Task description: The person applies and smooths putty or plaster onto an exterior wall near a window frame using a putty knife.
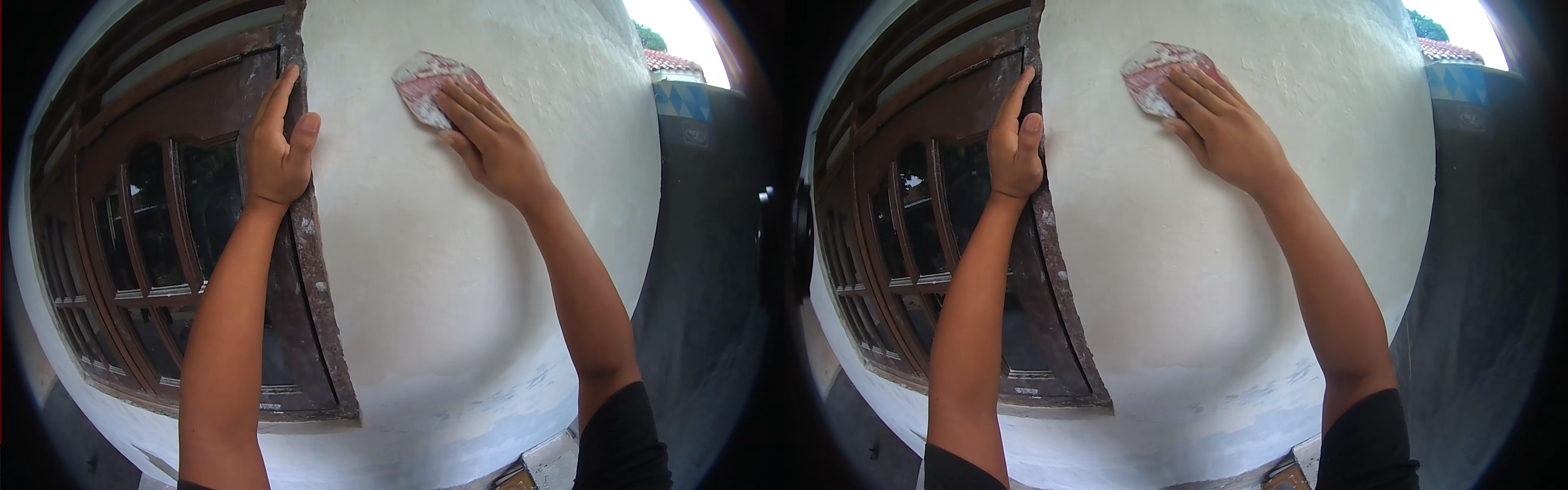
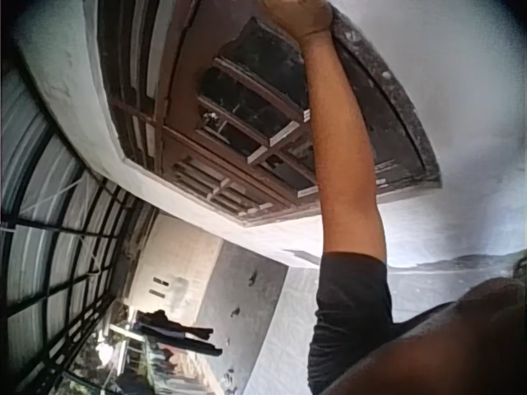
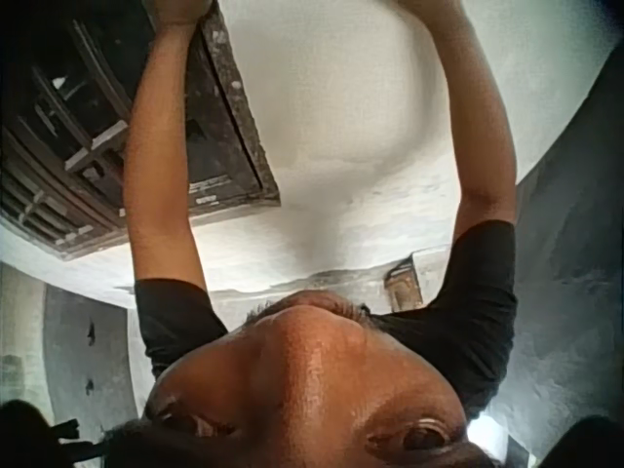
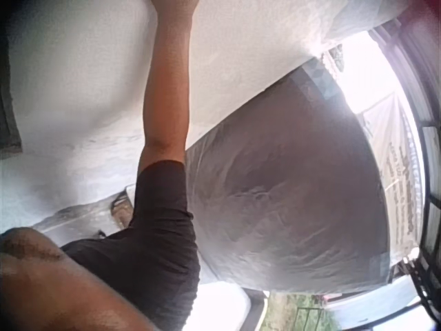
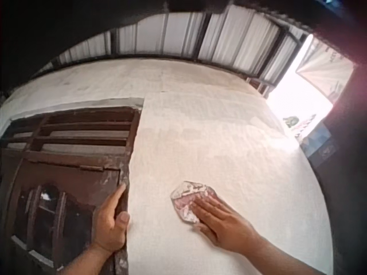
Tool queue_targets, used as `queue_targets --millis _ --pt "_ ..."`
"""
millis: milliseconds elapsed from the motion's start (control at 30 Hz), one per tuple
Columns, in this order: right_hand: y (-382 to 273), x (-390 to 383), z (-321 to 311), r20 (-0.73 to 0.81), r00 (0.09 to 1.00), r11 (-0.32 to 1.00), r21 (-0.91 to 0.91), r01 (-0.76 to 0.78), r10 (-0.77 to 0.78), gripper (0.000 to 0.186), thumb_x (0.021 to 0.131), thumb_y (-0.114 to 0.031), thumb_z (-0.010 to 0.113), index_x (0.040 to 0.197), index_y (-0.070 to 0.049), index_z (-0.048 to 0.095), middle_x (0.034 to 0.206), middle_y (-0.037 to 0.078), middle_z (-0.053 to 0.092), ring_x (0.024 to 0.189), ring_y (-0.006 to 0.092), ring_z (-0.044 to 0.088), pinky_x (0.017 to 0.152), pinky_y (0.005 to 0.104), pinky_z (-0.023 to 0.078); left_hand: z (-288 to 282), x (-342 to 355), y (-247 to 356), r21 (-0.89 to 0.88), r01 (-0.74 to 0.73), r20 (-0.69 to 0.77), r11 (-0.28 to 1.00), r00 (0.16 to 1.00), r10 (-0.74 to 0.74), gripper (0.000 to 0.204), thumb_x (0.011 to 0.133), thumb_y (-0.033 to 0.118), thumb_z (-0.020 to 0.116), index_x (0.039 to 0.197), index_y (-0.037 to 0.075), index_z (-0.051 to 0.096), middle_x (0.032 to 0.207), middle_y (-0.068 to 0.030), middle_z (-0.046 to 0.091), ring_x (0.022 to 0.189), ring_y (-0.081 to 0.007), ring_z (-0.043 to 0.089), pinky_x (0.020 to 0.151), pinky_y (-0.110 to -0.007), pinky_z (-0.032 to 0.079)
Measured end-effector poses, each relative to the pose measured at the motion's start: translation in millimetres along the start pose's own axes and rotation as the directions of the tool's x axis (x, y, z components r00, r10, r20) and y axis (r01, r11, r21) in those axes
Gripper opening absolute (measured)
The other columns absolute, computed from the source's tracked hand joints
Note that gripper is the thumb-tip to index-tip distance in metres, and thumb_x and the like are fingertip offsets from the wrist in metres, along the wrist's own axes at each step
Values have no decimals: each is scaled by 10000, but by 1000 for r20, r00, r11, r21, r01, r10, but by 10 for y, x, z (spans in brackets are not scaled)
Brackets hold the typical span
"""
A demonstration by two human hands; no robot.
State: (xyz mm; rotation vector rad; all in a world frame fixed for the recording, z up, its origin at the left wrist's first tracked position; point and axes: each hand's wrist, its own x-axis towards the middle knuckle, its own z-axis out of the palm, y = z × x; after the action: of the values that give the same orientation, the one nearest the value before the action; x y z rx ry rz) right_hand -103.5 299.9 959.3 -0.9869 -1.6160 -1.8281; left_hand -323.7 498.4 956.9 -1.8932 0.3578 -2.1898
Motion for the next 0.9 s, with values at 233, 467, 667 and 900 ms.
queue_targets --millis 233,467,667,900 --pt "166 -259 -202 -65 997 999 -28 -37 35 404 944 -259 651 1312 -96 615 1386 86 576 1323 274 505 1105 421 412 55 -11 4 8 -9 0 1000 1000 9 757 933 548 529 1384 -59 482 1385 -265 523 1311 -385 494 1104 -411 369" --pt "85 204 2 -105 994 1000 -13 9 -10 385 952 -261 640 1292 -82 620 1360 101 592 1308 289 513 1097 416 422 22 -1 -18 -13 -3 -16 1000 1000 3 735 940 523 524 1384 -62 481 1379 -272 525 1306 -388 498 1102 -411 371" --pt "45 -269 -108 -38 997 998 10 -62 63 381 953 -250 640 1294 -80 619 1360 102 593 1300 288 522 1084 416 431 53 -4 -11 -3 -27 -21 1000 999 27 727 944 517 524 1381 -63 483 1379 -269 528 1303 -389 501 1101 -412 372" --pt "52 -48 -101 -119 992 999 -14 -31 30 382 946 -256 651 1288 -88 627 1354 98 598 1294 280 531 1082 420 432 28 -7 -5 1 -15 -13 1000 1000 15 726 942 518 528 1381 -58 487 1378 -267 530 1303 -387 502 1100 -411 373"
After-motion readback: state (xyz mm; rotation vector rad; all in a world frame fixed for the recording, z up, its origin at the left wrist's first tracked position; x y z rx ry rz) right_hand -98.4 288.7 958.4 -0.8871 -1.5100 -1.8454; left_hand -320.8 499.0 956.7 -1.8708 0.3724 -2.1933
